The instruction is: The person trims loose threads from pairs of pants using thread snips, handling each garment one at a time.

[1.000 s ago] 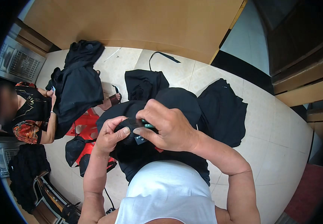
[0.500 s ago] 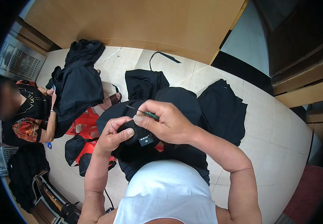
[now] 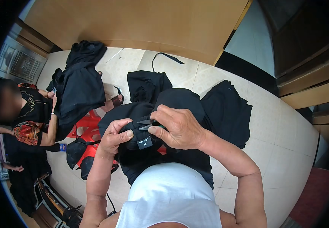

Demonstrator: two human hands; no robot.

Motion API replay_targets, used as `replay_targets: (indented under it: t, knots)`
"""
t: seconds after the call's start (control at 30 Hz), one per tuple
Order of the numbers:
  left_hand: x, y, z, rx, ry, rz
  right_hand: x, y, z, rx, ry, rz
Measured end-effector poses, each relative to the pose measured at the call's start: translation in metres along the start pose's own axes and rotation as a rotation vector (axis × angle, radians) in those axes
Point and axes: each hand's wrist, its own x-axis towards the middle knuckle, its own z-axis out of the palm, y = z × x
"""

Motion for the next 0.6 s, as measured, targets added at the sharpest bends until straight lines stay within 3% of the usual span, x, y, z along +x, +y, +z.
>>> replay_targets:
  t: [0.6]
  knots:
    - [-0.0005,0.0053,-0.0027,0.048,-0.027,-0.028,0.0093,-0.0030,0.0029,-0.028,-0.006,-0.070]
